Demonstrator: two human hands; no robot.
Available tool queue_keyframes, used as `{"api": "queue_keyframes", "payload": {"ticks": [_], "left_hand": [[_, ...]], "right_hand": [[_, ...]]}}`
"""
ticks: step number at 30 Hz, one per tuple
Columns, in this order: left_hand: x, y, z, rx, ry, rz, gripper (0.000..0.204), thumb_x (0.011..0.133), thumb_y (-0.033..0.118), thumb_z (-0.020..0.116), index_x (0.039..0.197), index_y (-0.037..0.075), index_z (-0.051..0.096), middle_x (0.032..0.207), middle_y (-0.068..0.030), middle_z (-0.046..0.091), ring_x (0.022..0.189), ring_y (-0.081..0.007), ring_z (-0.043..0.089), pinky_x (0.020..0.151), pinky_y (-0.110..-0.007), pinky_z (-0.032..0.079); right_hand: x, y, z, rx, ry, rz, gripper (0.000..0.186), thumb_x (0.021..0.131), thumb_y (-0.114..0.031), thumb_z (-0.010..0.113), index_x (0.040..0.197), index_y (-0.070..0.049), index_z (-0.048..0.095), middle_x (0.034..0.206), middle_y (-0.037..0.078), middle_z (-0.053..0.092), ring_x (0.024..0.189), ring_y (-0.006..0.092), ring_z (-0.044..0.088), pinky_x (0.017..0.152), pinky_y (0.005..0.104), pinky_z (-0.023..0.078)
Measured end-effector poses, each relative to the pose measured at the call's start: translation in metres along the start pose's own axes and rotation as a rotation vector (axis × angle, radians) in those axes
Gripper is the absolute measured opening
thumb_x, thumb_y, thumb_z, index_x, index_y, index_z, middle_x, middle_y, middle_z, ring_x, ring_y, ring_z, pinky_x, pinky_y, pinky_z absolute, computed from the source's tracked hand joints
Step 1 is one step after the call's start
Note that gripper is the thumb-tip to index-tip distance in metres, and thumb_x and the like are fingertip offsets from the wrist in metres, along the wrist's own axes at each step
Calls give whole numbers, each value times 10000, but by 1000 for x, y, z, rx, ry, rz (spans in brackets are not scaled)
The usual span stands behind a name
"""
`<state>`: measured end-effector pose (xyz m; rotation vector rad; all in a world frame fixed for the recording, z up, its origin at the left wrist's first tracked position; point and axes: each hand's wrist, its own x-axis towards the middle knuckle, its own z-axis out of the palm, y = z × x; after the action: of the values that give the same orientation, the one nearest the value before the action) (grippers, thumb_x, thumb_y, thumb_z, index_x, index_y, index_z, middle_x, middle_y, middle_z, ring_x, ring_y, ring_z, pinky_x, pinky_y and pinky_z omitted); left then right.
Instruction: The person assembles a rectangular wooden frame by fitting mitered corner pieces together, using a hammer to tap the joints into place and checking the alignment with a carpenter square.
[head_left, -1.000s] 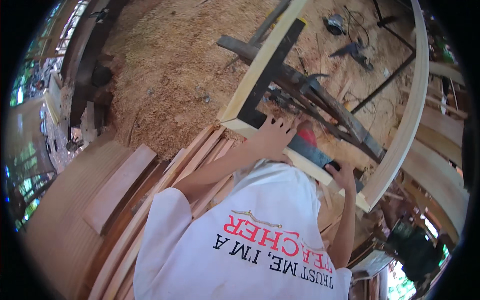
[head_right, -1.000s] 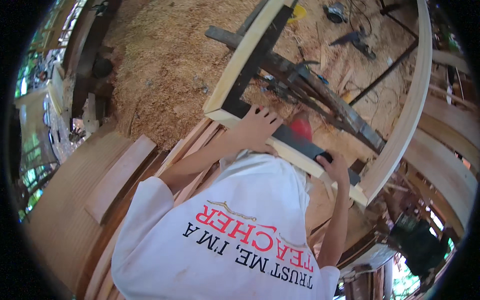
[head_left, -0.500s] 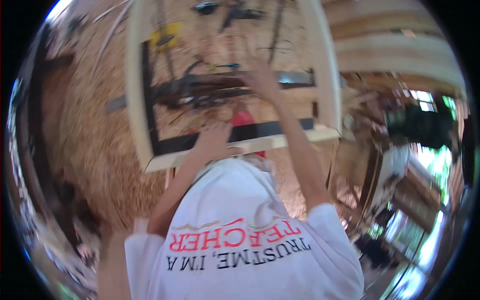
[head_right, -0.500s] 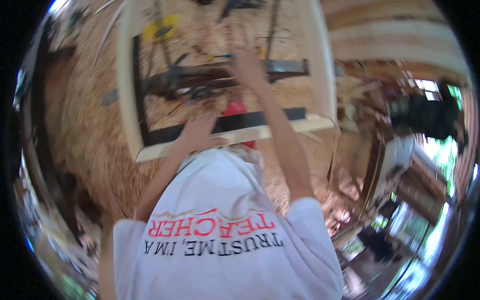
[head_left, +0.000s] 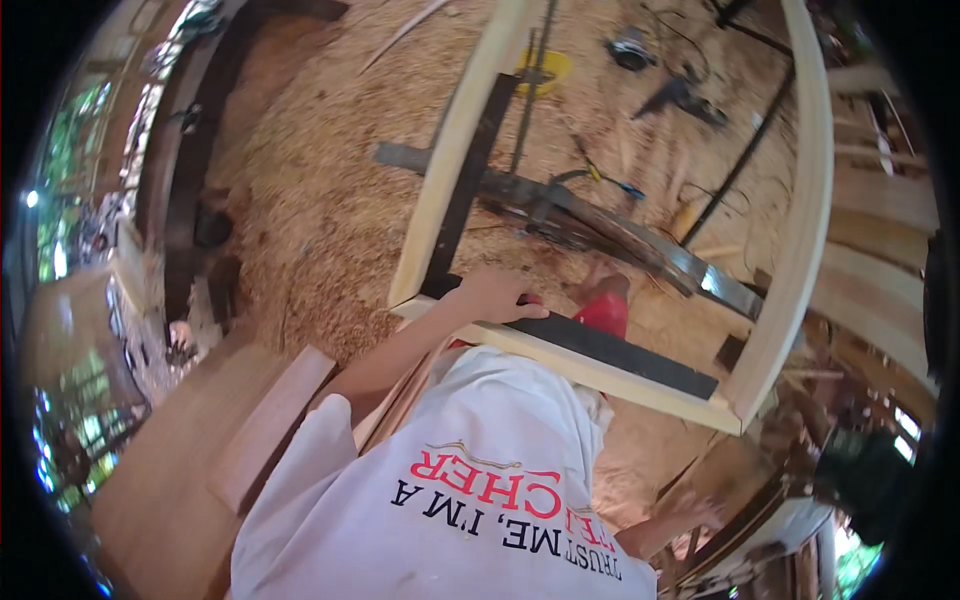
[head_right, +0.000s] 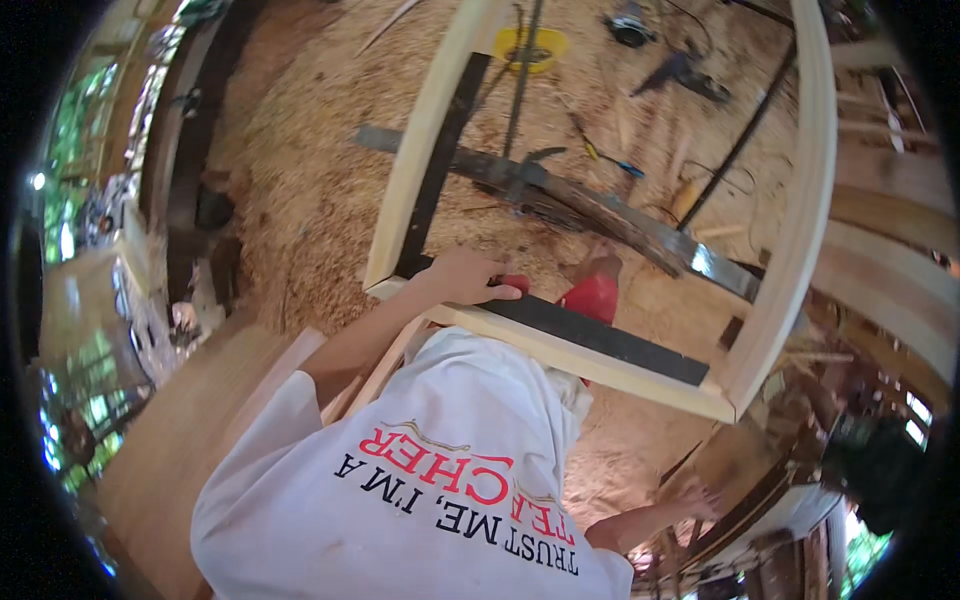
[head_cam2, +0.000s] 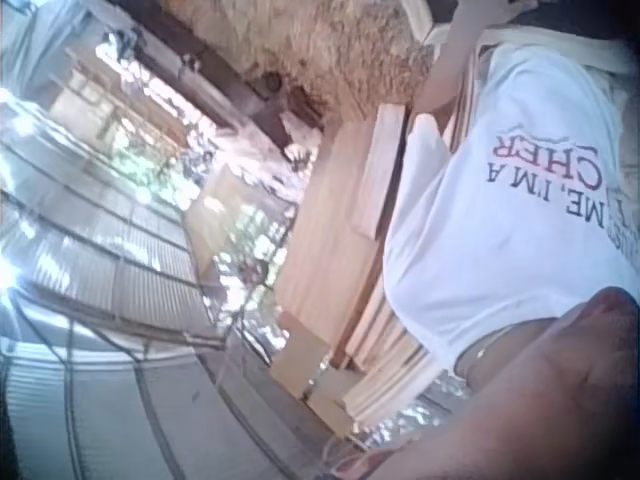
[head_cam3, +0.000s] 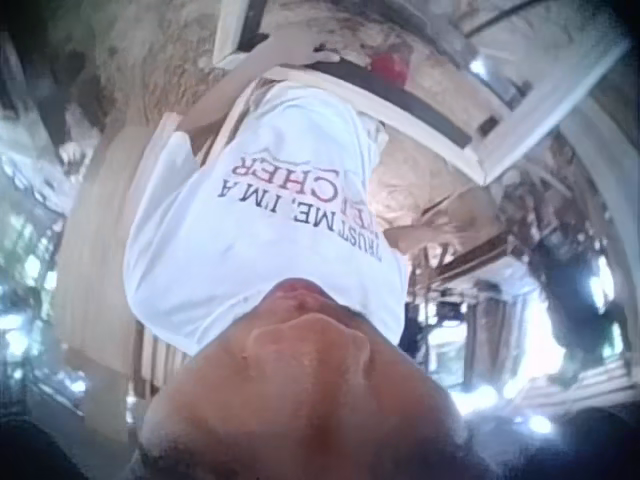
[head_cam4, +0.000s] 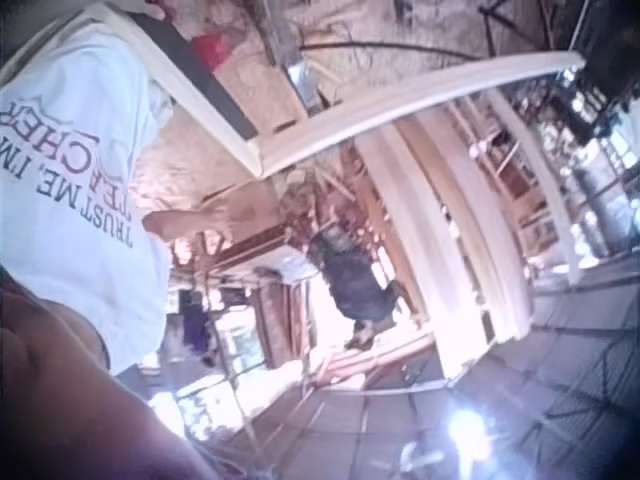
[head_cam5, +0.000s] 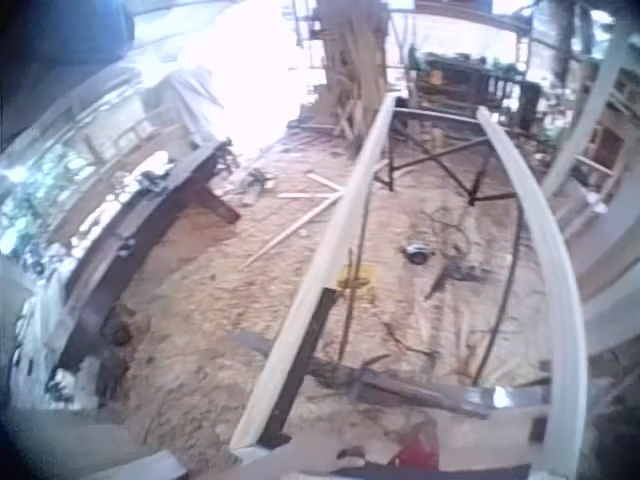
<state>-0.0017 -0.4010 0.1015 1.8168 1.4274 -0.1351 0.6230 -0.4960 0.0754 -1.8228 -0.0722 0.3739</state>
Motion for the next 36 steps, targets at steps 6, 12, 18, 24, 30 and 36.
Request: {"api": "queue_keyframes", "payload": {"ticks": [6,12,18,24,30,36], "left_hand": [[-3,-10,-5,42,-80,-60,708,947,744,360,1177,161,691,1102,-135,696,1083,-352,653,915,-521,510],[0,-5,-7,27,-156,-117,725,946,747,363,1195,146,684,1129,-130,692,1128,-357,636,941,-526,501],[-10,-1,3,33,-5,-113,649,931,703,454,1204,155,668,1164,-126,675,1163,-337,619,982,-535,466],[-35,8,38,-5,410,-118,392,883,430,684,1154,146,676,1071,-94,693,1113,-286,644,997,-526,433],[-46,-26,7,-118,268,-176,269,887,278,692,1118,141,691,1043,-92,694,1073,-278,656,984,-465,454],[-65,-61,-25,49,186,7,308,821,135,698,1128,135,712,1149,-80,674,1174,-241,607,1030,-417,460]], "right_hand": [[66,-7,60,381,-167,123,729,987,-501,396,1506,9,346,1544,209,381,1427,375,385,1157,577,323],[82,2,9,546,-119,141,820,1007,-618,239,1563,-17,289,1630,178,289,1506,343,267,1199,582,259],[59,-5,-83,373,-98,105,855,1000,-655,217,1588,-34,236,1672,152,206,1552,303,157,1221,577,167],[-2,-62,13,50,-127,-161,626,1022,-436,422,1453,16,456,1492,171,488,1413,309,421,1155,479,325],[-129,-76,157,-601,-1085,-586,494,1008,-313,525,1367,24,566,1376,161,613,1325,315,527,1103,444,394],[-304,-45,196,-1251,-1596,-731,302,888,-249,715,1049,6,692,937,201,712,882,294,691,818,385,513]]}}
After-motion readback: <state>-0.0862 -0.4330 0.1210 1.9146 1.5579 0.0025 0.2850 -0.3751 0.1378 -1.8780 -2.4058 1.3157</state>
